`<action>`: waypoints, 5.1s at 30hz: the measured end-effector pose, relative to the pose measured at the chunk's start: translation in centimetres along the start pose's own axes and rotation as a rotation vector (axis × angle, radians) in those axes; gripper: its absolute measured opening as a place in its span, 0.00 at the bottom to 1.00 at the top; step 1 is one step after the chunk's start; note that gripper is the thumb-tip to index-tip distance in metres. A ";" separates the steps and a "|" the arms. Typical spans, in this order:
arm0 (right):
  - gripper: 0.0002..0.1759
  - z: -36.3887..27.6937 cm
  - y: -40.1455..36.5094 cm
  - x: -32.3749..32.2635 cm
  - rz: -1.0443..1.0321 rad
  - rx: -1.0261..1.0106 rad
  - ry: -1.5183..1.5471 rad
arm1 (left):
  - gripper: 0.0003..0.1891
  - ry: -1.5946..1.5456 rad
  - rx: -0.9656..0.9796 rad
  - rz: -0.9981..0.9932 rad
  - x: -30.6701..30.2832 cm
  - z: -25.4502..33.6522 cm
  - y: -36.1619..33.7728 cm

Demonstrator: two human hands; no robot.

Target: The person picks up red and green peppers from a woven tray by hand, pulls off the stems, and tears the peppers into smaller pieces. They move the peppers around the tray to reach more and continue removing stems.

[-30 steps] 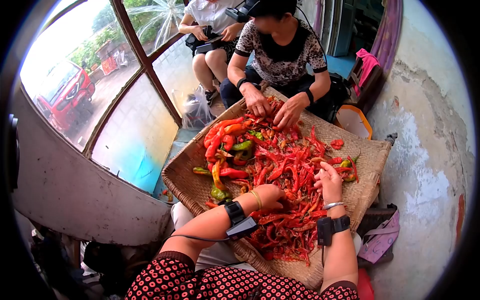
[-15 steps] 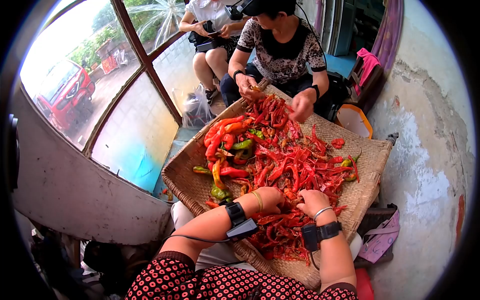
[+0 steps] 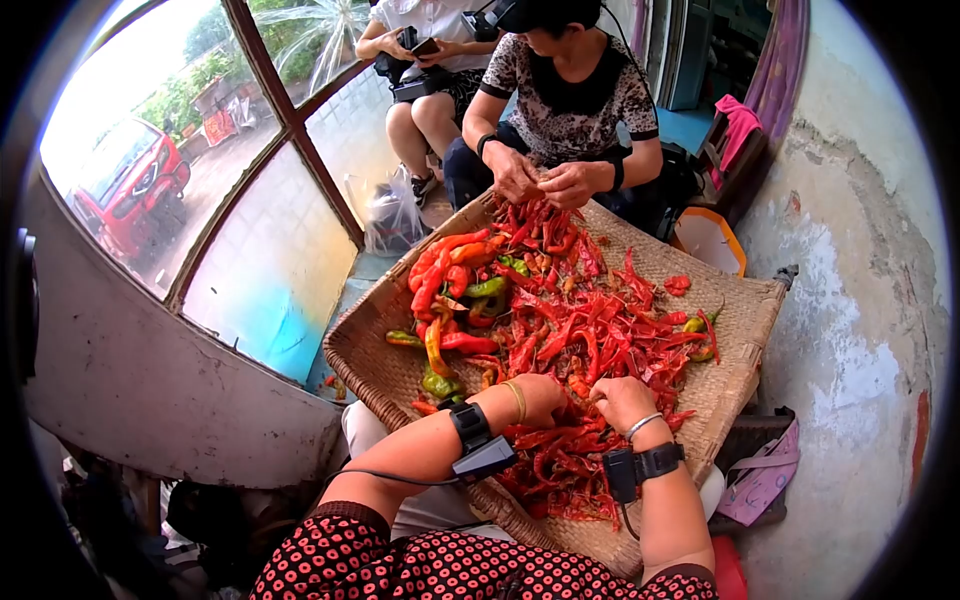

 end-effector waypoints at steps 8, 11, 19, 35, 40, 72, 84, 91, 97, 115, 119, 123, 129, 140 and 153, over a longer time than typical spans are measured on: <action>0.11 -0.4 0.0 0.2 -0.025 -0.064 0.180 | 0.10 0.055 -0.024 0.079 -0.2 0.6 -0.7; 0.11 -0.2 -0.1 0.4 -0.044 -0.107 0.054 | 0.10 0.125 -0.055 0.015 0.1 0.5 -0.5; 0.08 -0.9 -0.9 -2.6 0.044 0.067 0.700 | 0.10 -0.449 0.080 0.546 -4.1 -1.3 -2.2; 0.08 -0.2 -1.4 -3.5 0.069 -0.021 1.261 | 0.10 -0.526 0.046 0.604 -4.3 -1.2 -2.2; 0.08 -0.1 -1.2 -3.4 0.118 0.002 1.195 | 0.06 -0.689 0.078 0.682 -4.8 -1.4 -2.5; 0.10 -2.4 0.1 -0.7 0.061 0.026 0.923 | 0.07 -1.308 -0.021 0.525 -2.9 -1.5 -0.9; 0.18 3.9 -0.2 -3.1 0.508 0.304 1.402 | 0.13 -1.180 -0.114 0.615 -3.3 -2.6 -0.7; 0.18 -1.7 0.3 -0.4 0.114 -0.079 0.898 | 0.11 -1.442 -0.134 0.595 -3.4 -2.5 -1.2; 0.16 -2.7 -0.1 -0.8 -0.094 -0.093 0.662 | 0.11 -1.474 -0.042 0.418 -3.0 -2.2 -1.1; 0.32 1.2 0.8 -1.9 0.212 0.185 0.025 | 0.26 0.111 -0.391 0.601 -1.4 -3.5 -0.5; 0.38 1.5 1.7 -0.8 0.328 -0.003 0.127 | 0.25 -0.078 -0.083 0.607 -0.6 -3.1 0.5; 0.33 1.1 1.5 -0.9 0.272 -0.081 0.030 | 0.22 -0.142 -0.036 0.503 -1.2 -1.5 0.0; 0.10 1.0 0.7 -1.5 0.055 0.153 -0.215 | 0.13 -0.563 0.160 0.459 -1.5 -1.0 0.2; 0.09 0.7 -0.6 -2.2 -0.073 -0.001 -0.211 | 0.10 -1.138 0.108 0.534 -3.2 -1.9 -1.1; 0.04 -0.5 -1.7 -3.7 -0.077 0.006 0.821 | 0.15 -0.682 0.251 0.418 -2.7 0.7 -0.6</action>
Point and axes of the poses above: each hand's wrist, its own y-axis towards the middle knuckle, its own x-axis out of the palm, z = x × y, the point moved 3 cm from there along y, towards the middle knuckle, and after that the axes turned 1 degree about y, right-handed, at the moved point
